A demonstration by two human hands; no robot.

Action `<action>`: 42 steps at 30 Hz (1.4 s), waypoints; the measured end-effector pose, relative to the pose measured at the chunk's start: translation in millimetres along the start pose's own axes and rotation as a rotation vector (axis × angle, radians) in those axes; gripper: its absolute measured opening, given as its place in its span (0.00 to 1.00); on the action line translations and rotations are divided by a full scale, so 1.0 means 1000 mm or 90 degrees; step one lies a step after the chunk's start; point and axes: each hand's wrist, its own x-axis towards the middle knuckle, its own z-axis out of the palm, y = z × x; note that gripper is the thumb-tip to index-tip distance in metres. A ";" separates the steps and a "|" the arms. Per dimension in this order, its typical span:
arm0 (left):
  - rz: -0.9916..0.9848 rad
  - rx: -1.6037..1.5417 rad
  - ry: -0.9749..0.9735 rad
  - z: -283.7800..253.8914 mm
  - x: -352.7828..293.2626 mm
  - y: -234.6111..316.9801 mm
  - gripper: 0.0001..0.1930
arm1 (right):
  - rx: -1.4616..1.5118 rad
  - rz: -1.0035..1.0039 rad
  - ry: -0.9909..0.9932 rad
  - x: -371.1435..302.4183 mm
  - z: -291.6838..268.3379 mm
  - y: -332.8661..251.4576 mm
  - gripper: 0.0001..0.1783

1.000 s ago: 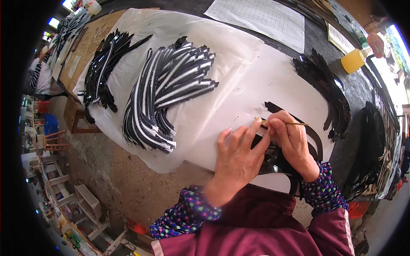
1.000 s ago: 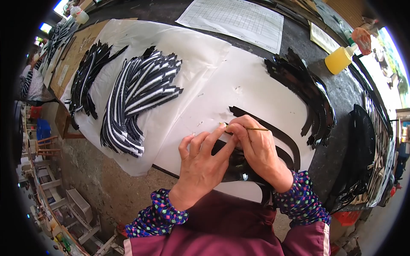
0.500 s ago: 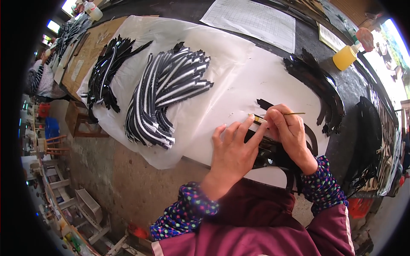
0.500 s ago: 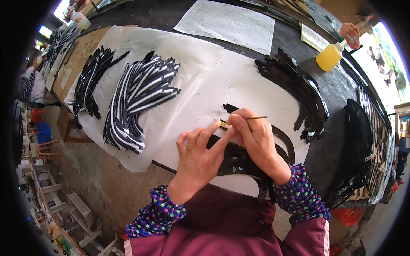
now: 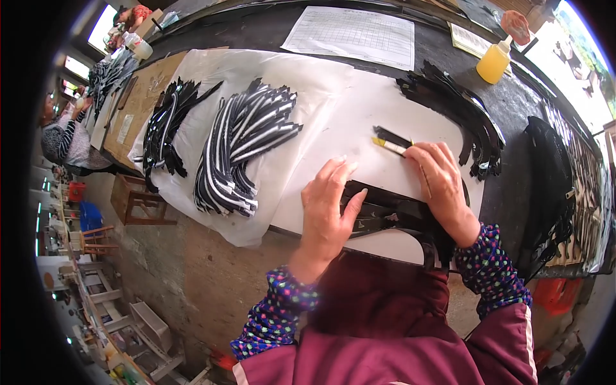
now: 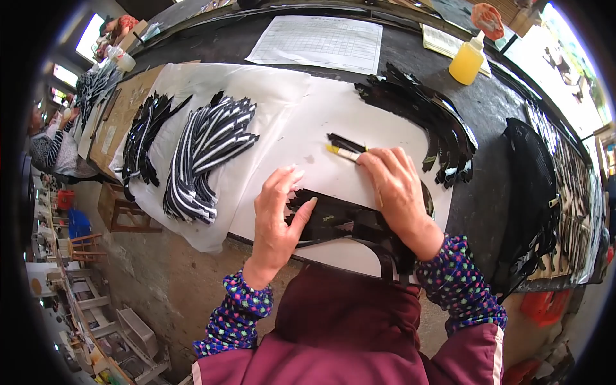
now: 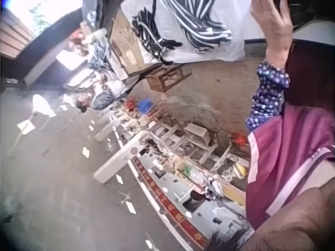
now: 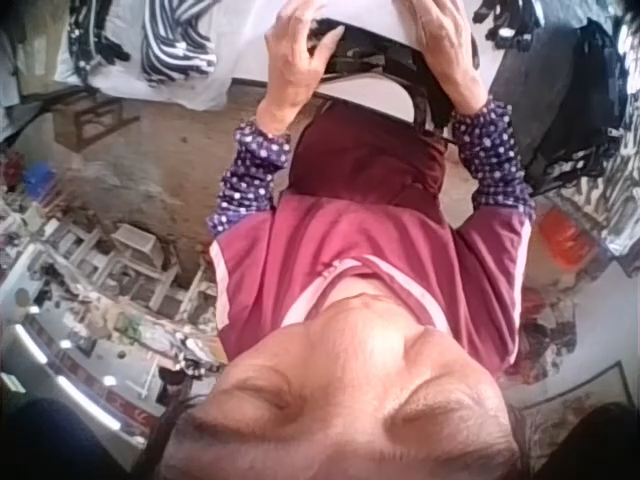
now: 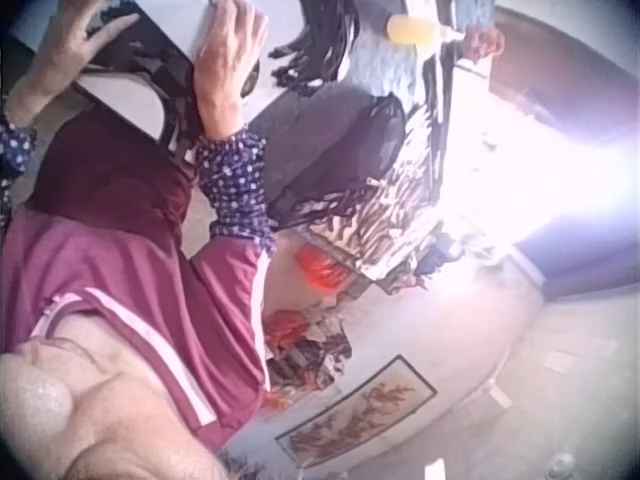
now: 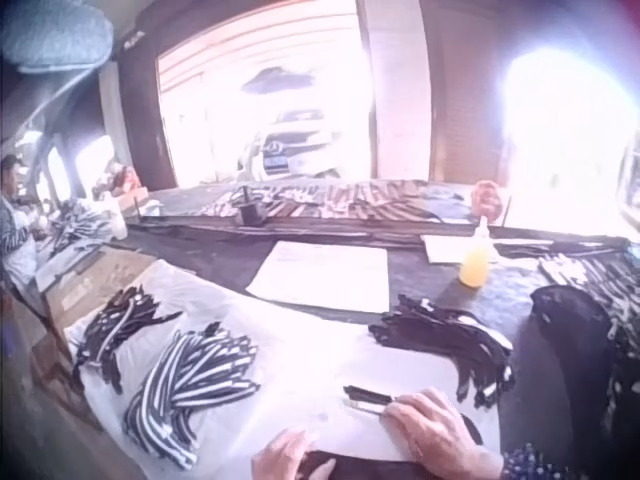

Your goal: Applying a yellow glue-like substance to black shoe components using a small brush.

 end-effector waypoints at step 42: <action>0.049 0.254 -0.409 -0.009 0.061 0.044 0.07 | 0.092 -0.004 0.017 -0.012 0.005 0.013 0.16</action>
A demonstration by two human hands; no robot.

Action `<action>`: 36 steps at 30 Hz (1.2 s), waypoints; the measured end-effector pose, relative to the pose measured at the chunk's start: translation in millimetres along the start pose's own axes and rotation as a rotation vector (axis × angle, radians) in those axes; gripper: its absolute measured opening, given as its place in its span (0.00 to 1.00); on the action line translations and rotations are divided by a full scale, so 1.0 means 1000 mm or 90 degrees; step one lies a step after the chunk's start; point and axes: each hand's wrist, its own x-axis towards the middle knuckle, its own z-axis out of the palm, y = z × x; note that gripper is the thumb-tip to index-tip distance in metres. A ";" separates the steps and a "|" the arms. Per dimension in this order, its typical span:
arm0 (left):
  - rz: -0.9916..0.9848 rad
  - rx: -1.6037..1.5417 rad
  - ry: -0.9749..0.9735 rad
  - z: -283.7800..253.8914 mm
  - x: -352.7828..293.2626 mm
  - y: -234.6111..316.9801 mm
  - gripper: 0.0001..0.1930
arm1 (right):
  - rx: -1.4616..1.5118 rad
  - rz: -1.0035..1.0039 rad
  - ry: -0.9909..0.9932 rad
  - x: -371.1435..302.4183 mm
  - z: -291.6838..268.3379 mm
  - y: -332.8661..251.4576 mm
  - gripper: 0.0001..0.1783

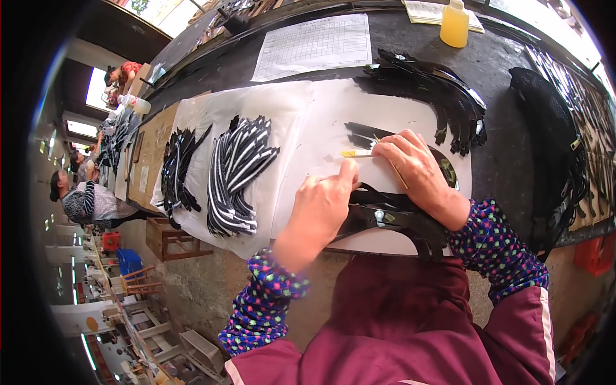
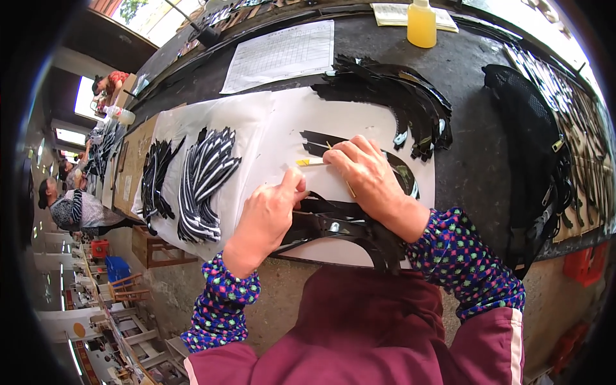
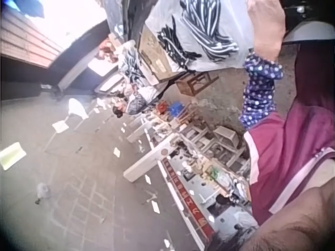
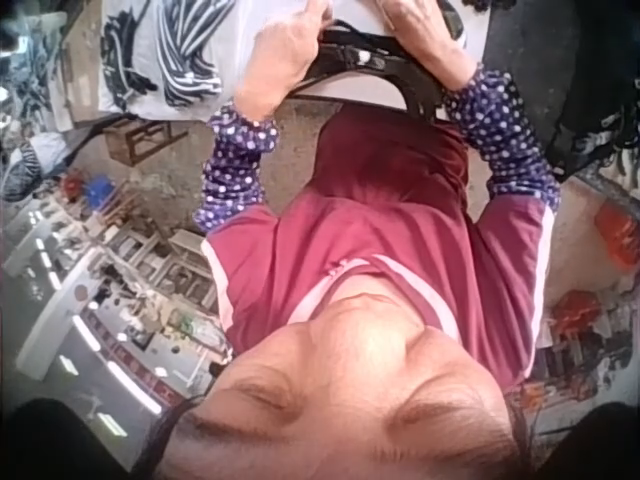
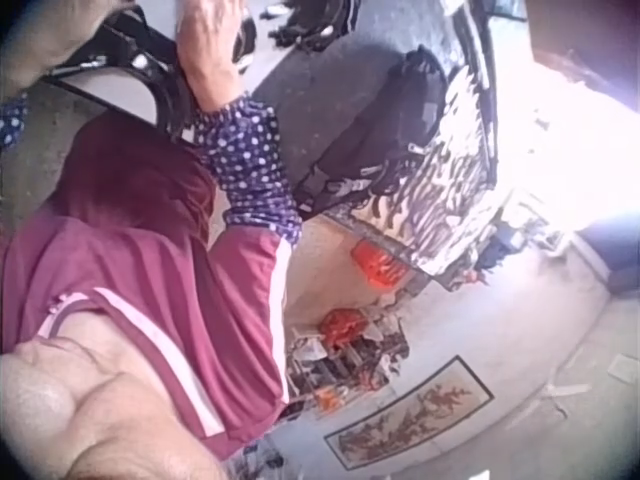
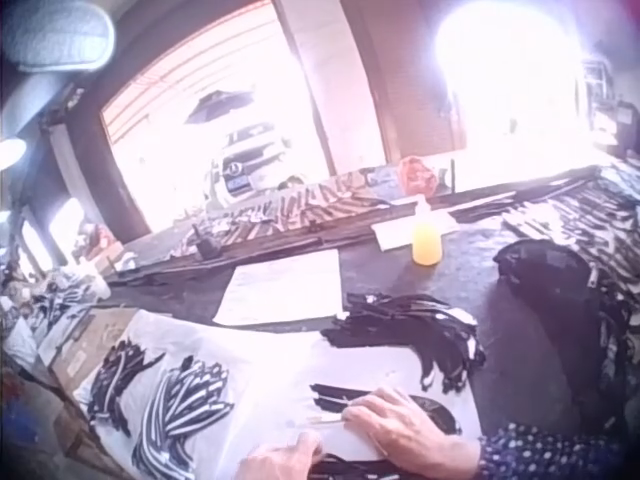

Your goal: Applying a yellow glue-like substance to black shoe components using a small brush.

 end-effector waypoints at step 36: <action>0.054 0.042 0.158 0.047 -0.036 -0.019 0.26 | -0.028 0.021 -0.036 0.015 0.002 -0.056 0.19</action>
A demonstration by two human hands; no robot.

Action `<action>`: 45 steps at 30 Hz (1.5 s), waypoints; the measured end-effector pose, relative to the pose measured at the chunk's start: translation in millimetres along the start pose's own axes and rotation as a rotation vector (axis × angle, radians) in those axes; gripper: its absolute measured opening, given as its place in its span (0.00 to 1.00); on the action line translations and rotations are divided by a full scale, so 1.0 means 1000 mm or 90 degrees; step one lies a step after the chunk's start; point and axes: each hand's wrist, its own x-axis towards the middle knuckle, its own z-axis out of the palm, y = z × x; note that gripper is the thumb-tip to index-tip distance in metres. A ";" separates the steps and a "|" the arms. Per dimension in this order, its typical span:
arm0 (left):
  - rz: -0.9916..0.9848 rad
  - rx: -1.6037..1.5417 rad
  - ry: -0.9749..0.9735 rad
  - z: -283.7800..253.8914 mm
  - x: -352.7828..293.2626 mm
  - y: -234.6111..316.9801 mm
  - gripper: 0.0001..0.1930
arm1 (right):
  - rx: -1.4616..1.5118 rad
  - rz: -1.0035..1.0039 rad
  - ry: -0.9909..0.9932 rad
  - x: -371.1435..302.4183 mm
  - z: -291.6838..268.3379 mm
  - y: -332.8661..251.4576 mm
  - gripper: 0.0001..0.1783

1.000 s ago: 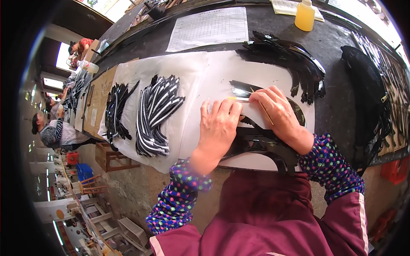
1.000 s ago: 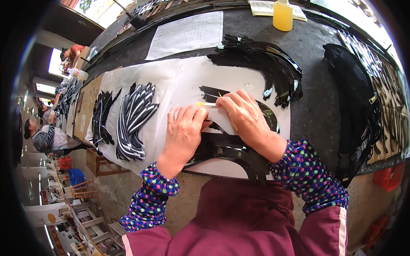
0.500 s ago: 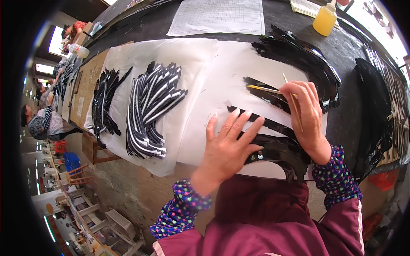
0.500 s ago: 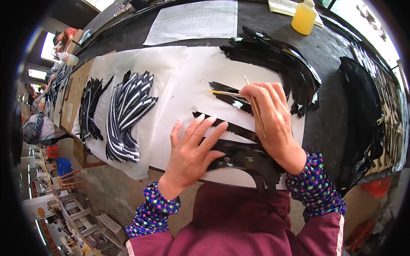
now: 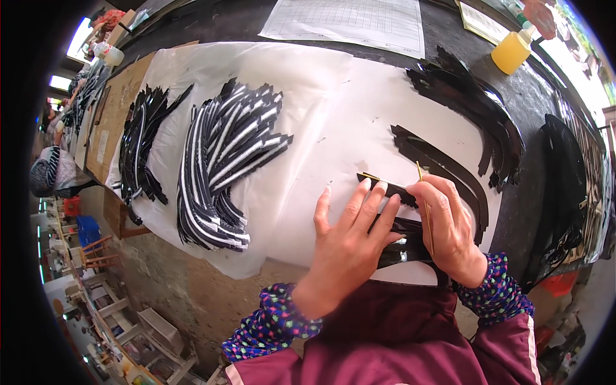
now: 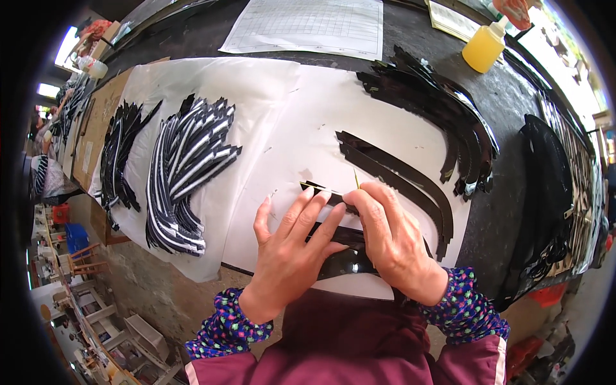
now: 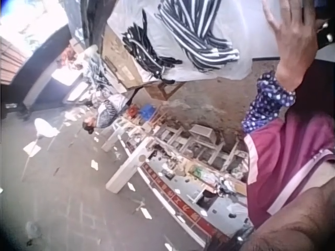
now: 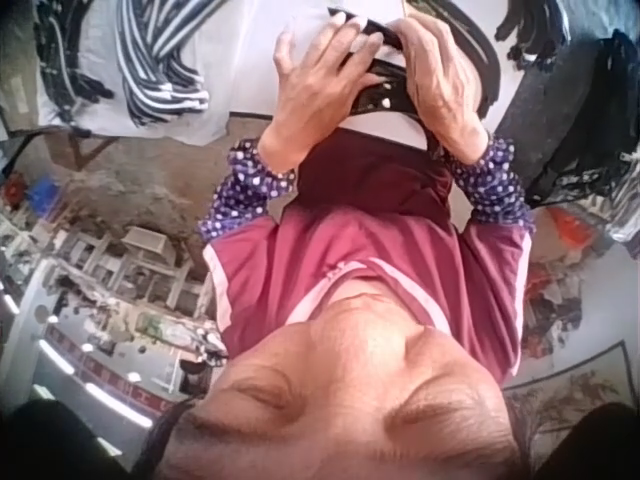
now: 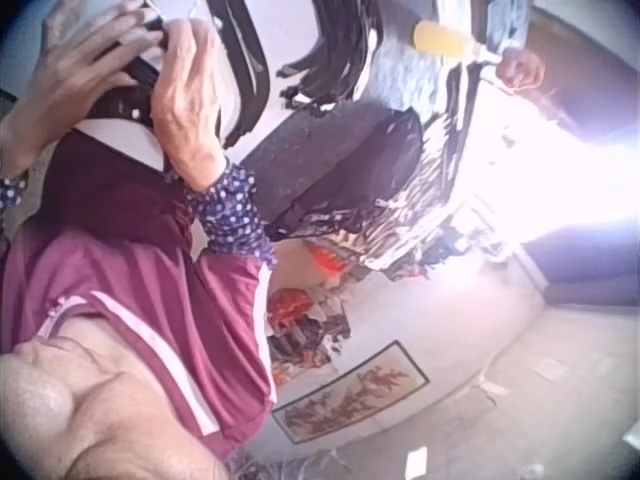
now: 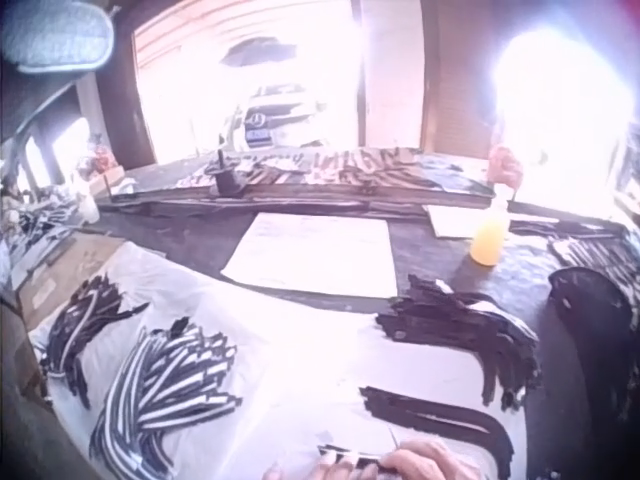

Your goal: Applying a yellow glue-like substance to black shoe components using a small brush.

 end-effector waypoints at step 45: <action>-0.080 0.129 0.013 -0.002 -0.015 -0.006 0.23 | 0.095 0.005 -0.061 -0.002 0.003 0.003 0.17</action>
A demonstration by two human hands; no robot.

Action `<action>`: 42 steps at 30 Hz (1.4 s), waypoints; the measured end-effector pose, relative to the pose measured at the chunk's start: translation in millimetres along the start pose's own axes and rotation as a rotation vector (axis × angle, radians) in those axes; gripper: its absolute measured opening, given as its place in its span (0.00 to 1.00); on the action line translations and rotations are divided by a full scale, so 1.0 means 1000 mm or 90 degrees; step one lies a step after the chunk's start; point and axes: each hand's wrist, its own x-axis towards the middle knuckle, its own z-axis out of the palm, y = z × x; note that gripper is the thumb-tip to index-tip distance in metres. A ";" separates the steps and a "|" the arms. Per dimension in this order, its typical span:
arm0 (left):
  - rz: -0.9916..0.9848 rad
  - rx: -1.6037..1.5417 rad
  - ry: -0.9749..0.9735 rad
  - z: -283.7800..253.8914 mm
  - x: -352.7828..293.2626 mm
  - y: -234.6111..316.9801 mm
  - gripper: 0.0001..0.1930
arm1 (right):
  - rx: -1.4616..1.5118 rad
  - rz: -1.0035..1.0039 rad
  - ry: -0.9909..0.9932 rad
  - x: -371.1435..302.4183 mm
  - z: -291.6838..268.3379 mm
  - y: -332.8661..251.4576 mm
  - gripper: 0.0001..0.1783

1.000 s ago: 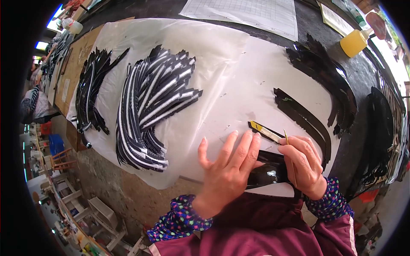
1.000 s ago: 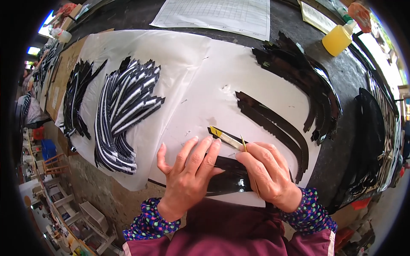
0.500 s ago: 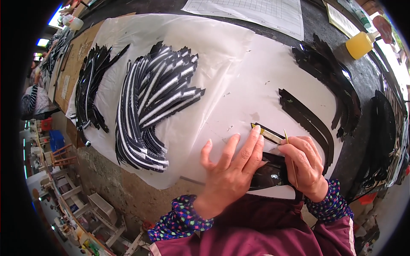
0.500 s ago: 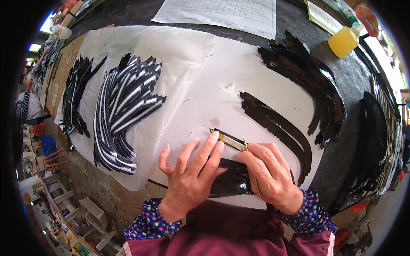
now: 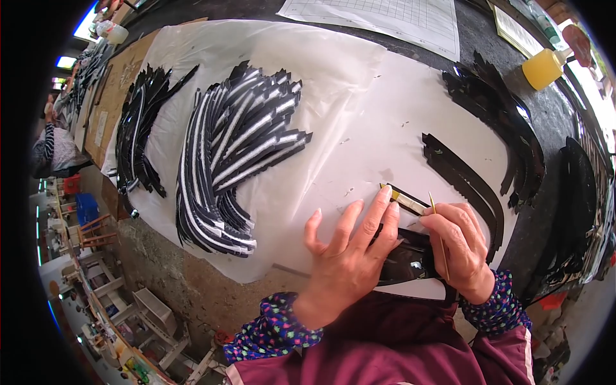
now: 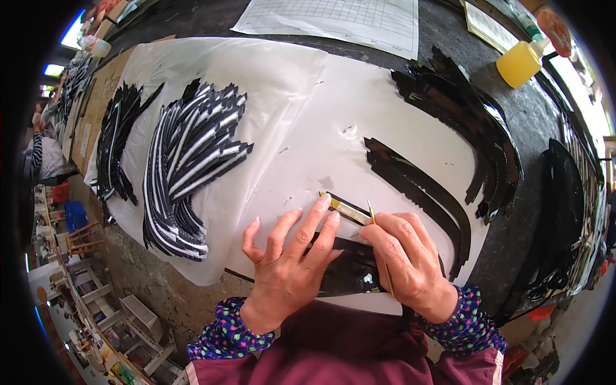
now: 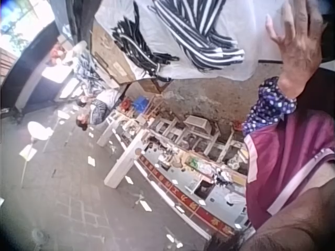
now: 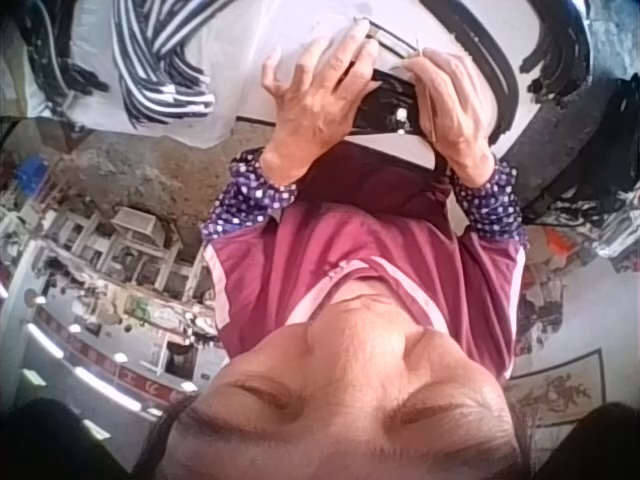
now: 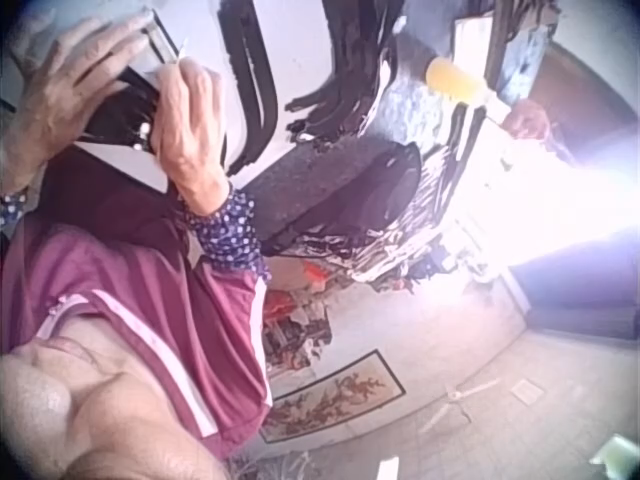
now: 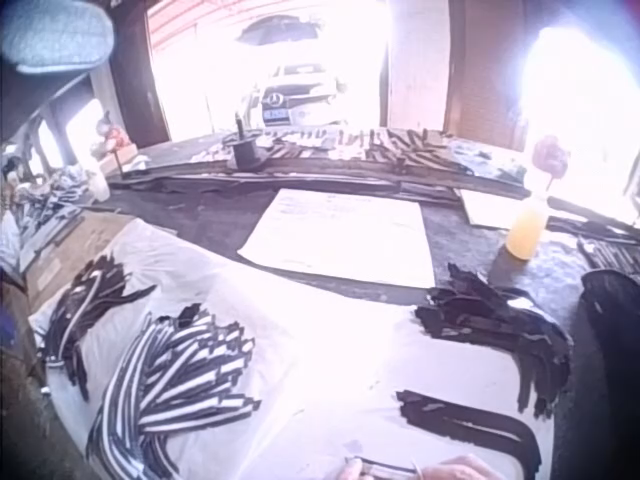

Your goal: Applying a yellow glue-like substance to black shoe components using a small brush.

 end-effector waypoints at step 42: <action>-0.015 -0.035 -0.037 -0.005 0.006 -0.001 0.25 | -0.033 0.005 0.005 -0.008 -0.010 0.004 0.18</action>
